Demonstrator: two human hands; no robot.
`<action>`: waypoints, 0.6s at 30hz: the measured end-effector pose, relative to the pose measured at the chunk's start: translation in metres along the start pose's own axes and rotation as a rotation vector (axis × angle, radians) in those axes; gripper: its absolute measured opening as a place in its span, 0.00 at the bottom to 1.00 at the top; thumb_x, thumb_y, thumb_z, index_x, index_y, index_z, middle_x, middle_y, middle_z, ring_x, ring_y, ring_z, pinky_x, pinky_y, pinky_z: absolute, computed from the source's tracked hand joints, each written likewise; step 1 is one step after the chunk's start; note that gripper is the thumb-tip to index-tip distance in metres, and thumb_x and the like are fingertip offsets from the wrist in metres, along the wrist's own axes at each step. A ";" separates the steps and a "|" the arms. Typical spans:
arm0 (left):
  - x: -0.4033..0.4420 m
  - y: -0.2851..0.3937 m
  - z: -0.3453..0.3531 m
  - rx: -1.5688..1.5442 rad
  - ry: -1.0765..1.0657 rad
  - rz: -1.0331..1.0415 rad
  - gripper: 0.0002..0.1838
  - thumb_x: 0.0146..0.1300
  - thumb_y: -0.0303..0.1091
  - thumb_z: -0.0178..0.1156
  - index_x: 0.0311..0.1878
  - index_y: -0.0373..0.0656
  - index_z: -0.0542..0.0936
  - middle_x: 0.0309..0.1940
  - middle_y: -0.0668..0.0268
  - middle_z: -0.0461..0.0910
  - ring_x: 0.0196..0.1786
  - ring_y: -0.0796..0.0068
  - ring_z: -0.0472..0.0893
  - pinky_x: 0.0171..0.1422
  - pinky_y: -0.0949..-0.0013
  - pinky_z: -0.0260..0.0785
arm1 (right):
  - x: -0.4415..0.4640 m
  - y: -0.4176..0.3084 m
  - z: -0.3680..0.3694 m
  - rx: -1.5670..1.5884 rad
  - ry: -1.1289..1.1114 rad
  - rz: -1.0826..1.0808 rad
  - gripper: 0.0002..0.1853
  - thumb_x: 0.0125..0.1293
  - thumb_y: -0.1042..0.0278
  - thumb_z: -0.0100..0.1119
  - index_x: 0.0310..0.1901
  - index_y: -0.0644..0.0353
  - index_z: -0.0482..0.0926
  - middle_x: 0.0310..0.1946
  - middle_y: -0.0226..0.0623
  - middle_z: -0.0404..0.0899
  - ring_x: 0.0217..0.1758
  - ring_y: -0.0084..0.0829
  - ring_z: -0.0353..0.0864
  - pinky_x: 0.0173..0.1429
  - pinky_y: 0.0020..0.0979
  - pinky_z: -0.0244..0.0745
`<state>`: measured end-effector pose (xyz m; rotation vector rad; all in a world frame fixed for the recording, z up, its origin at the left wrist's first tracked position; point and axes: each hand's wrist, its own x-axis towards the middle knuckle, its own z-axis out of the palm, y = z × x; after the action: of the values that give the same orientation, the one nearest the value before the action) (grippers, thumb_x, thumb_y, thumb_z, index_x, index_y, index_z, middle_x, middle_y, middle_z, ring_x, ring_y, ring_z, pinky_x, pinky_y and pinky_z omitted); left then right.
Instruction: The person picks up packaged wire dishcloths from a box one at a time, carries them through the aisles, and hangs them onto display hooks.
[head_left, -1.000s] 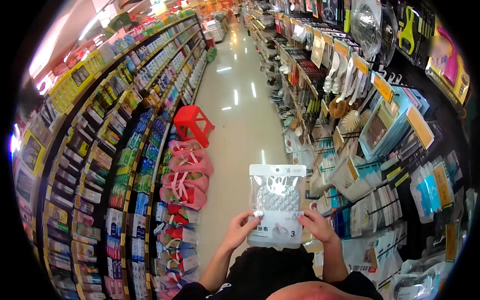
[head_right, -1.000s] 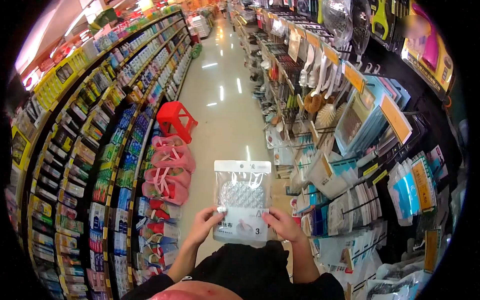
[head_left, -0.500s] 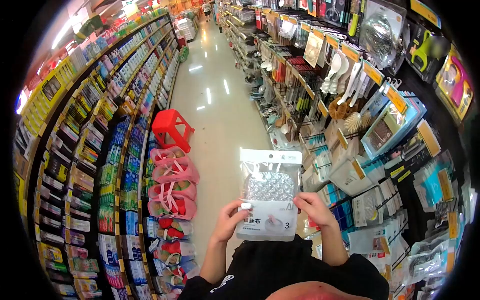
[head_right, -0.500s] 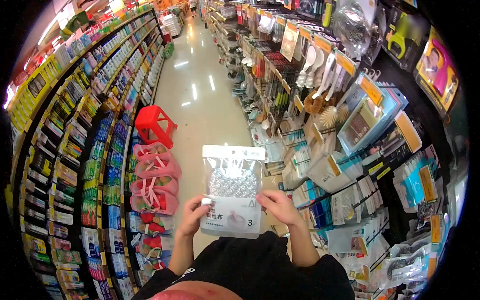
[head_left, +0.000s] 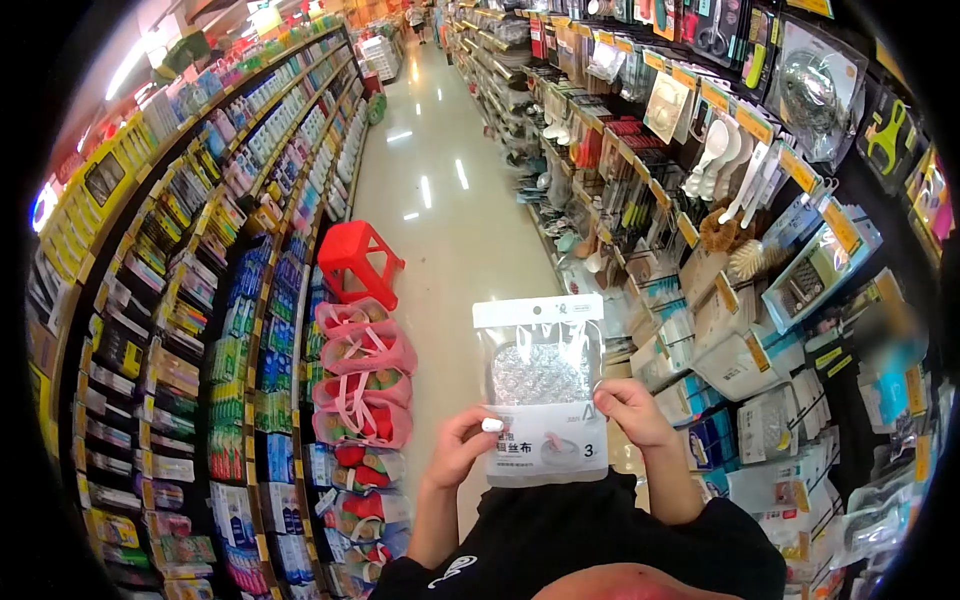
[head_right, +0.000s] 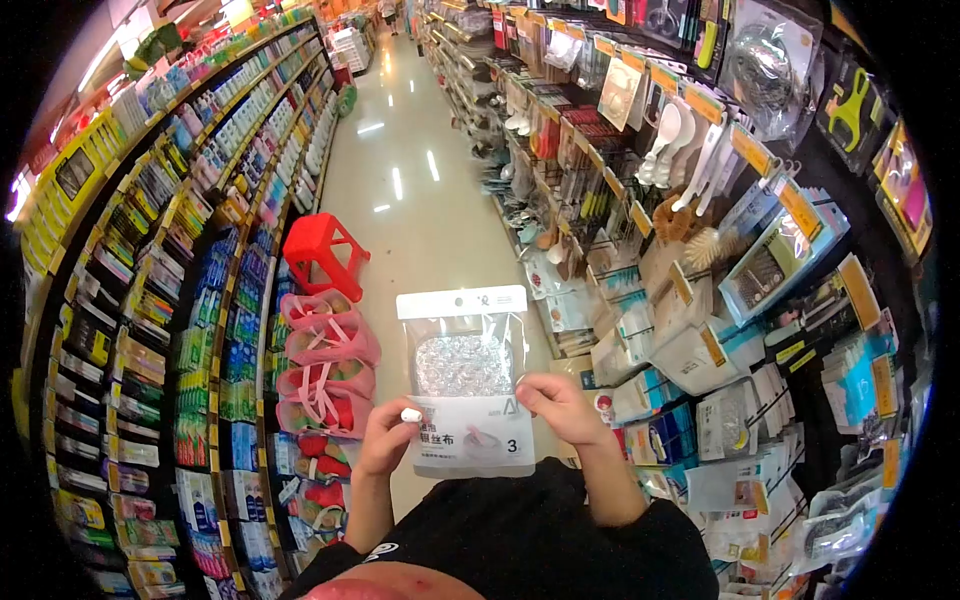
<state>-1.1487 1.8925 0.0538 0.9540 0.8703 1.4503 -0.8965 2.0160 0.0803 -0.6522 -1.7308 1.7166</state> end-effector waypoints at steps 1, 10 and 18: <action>0.000 0.002 -0.005 0.011 -0.012 -0.011 0.08 0.58 0.24 0.56 0.41 0.35 0.78 0.38 0.67 0.76 0.43 0.76 0.76 0.51 0.71 0.67 | 0.003 0.003 0.002 0.017 -0.005 0.004 0.13 0.70 0.65 0.52 0.29 0.65 0.74 0.23 0.23 0.69 0.30 0.15 0.65 0.35 0.21 0.63; -0.001 0.008 -0.040 -0.070 -0.104 0.025 0.09 0.56 0.28 0.58 0.39 0.35 0.78 0.36 0.65 0.75 0.41 0.76 0.73 0.48 0.72 0.63 | 0.009 0.010 0.030 -0.004 -0.009 -0.047 0.13 0.69 0.63 0.54 0.31 0.65 0.76 0.24 0.25 0.71 0.30 0.17 0.67 0.36 0.22 0.64; 0.011 0.001 -0.035 -0.092 -0.094 0.123 0.13 0.48 0.34 0.61 0.32 0.32 0.75 0.31 0.62 0.74 0.36 0.73 0.72 0.44 0.73 0.60 | -0.006 -0.002 0.026 -0.058 0.097 -0.118 0.15 0.70 0.60 0.52 0.33 0.66 0.74 0.24 0.25 0.69 0.31 0.17 0.66 0.36 0.24 0.65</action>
<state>-1.1814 1.9039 0.0413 1.0129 0.6807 1.5239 -0.9110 1.9932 0.0830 -0.6354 -1.7217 1.5354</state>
